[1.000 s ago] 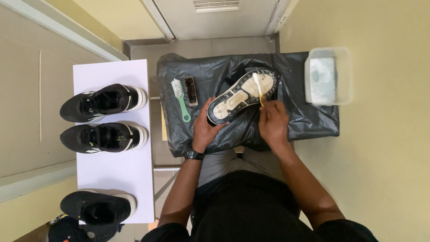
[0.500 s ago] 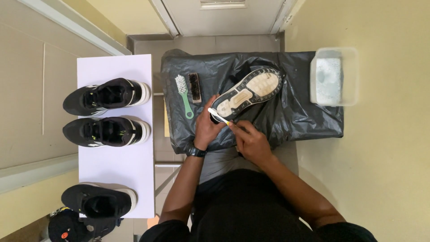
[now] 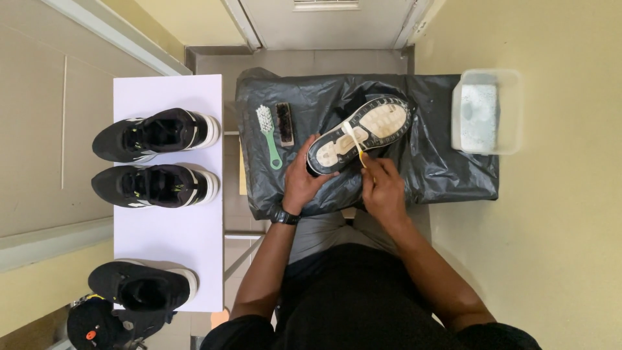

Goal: The person scrubs the sole of a black and white sneaker with a toothbrush dipped in soapy water. They repeatedly dip the brush into a container of soapy water and continue scrubbing the shoe sole throughout the clip.

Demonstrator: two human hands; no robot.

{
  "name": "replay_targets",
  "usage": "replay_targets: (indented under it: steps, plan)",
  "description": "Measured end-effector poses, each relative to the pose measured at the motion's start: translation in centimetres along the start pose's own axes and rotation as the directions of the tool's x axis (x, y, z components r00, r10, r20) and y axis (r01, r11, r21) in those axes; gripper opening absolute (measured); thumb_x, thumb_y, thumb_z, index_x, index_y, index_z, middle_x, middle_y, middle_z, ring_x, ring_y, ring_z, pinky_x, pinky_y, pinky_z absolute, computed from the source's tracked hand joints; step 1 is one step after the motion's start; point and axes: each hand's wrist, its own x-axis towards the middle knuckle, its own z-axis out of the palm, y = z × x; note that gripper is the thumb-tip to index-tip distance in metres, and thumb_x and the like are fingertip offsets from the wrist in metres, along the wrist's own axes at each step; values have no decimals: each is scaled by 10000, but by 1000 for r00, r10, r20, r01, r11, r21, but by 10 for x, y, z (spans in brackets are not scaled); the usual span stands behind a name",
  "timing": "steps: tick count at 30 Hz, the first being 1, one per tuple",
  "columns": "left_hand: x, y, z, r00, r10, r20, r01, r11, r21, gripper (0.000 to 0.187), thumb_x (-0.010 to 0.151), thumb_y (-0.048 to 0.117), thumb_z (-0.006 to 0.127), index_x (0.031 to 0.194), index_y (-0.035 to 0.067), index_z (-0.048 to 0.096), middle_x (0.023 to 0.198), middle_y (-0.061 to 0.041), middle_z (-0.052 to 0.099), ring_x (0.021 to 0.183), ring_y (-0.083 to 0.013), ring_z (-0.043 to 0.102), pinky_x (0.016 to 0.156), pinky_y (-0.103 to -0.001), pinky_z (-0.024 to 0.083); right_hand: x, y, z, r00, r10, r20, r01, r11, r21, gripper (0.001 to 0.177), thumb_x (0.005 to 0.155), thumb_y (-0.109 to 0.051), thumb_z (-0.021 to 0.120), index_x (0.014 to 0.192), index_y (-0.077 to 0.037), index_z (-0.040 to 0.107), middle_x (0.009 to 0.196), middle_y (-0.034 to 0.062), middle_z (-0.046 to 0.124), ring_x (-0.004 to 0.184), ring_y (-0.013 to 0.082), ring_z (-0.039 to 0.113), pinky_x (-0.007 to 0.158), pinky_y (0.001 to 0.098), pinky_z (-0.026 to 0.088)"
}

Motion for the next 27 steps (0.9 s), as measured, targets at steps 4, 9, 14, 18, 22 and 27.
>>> replay_targets:
  steps: [4,9,14,18,22,27]
  plan:
    - [1,-3,0,1000,-22,5,22,1000,0,1048,647,302,993,1537,136,465,1461,-126,602,1320,-401,569,1111,-548,460,0,-14,4,997,-80,20,81,997,-20,216,1014,-79,653,1185,-57,783,1019,129,680,847,380,720,625,395,610]
    - [0,3,0,1000,-23,15,23,1000,-4,1034,664,301,983,1538,130,458,1457,-125,606,1320,-400,566,1100,-543,472,0,-17,3,965,-188,182,193,981,-10,197,1001,-137,674,1144,-154,808,1074,61,718,861,325,738,631,348,608]
    - [-1,3,-3,999,25,27,-23,999,-49,950,768,248,936,1551,95,421,1479,-160,573,1342,-440,527,1104,-592,453,8,-14,-24,911,-273,310,307,949,-67,218,988,-107,649,1120,-208,792,1098,70,726,836,368,728,607,393,591]
    - [-2,-2,-2,996,72,45,-71,997,-38,937,817,254,906,1572,88,376,1515,-162,534,1367,-438,500,1114,-614,443,14,-21,-46,901,-271,339,323,940,-106,201,1006,-128,659,1087,-252,795,1065,15,742,787,319,725,580,332,560]
    - [-4,-4,-1,994,95,50,-93,995,-43,927,844,253,888,1580,80,352,1529,-170,511,1376,-448,482,1112,-632,433,9,-12,-52,899,-264,350,317,943,-103,158,986,-169,679,1054,-244,800,1078,-11,749,795,284,735,575,328,556]
    - [-2,-10,-1,983,174,62,-174,985,-2,926,826,259,892,1570,105,362,1594,-158,413,1414,-448,430,1118,-670,414,-8,1,-48,937,-140,320,148,989,0,239,946,-136,708,1147,-223,804,1073,31,750,846,346,746,646,405,603]
